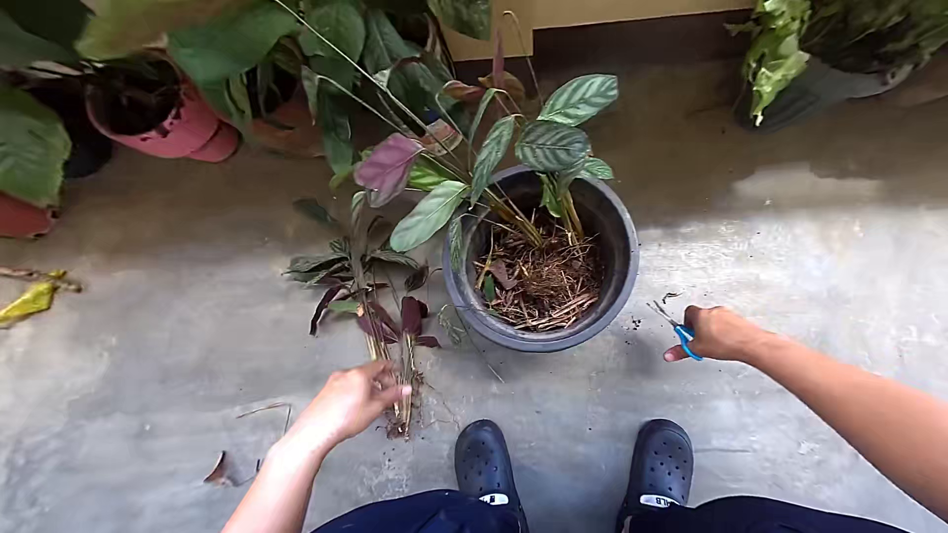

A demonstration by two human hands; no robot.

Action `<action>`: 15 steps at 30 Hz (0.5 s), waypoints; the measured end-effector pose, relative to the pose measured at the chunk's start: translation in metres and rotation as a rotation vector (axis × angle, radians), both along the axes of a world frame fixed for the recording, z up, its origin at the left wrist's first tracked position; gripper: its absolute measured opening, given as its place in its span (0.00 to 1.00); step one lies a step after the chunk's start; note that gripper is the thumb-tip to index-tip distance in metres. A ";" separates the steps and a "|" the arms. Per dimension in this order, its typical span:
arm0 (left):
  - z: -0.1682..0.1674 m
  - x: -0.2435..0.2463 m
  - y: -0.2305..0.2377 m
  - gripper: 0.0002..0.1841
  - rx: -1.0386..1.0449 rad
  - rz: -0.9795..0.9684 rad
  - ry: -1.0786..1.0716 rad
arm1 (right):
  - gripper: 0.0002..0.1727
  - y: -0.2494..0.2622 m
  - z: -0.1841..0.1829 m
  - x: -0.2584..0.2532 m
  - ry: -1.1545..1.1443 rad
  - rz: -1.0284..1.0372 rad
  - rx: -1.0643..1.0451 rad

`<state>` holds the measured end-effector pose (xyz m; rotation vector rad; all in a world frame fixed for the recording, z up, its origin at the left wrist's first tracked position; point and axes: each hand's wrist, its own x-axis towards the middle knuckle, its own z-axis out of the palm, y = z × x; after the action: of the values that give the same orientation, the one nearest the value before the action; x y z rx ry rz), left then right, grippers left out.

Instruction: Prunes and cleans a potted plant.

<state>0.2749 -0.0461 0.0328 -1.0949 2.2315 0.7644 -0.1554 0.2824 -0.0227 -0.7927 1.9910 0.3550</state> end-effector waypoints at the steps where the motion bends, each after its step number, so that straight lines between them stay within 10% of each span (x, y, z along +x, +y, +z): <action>1: 0.015 -0.017 0.004 0.21 -0.058 -0.110 0.198 | 0.43 0.000 -0.005 0.003 -0.008 0.016 0.012; 5: 0.061 -0.103 0.042 0.19 0.138 -0.533 0.619 | 0.37 -0.016 0.005 0.011 -0.116 -0.179 -0.249; 9: 0.057 -0.174 0.109 0.17 0.596 -0.667 0.380 | 0.40 -0.019 0.005 0.028 -0.133 -0.376 -0.329; 15: 0.003 -0.233 0.184 0.30 0.934 0.136 0.128 | 0.18 -0.008 0.018 0.054 -0.175 -0.414 -0.449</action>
<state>0.0424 0.1375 0.0360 -0.7178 1.5473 1.7252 -0.1015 0.2746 -0.0048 -0.6296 2.0284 -0.4028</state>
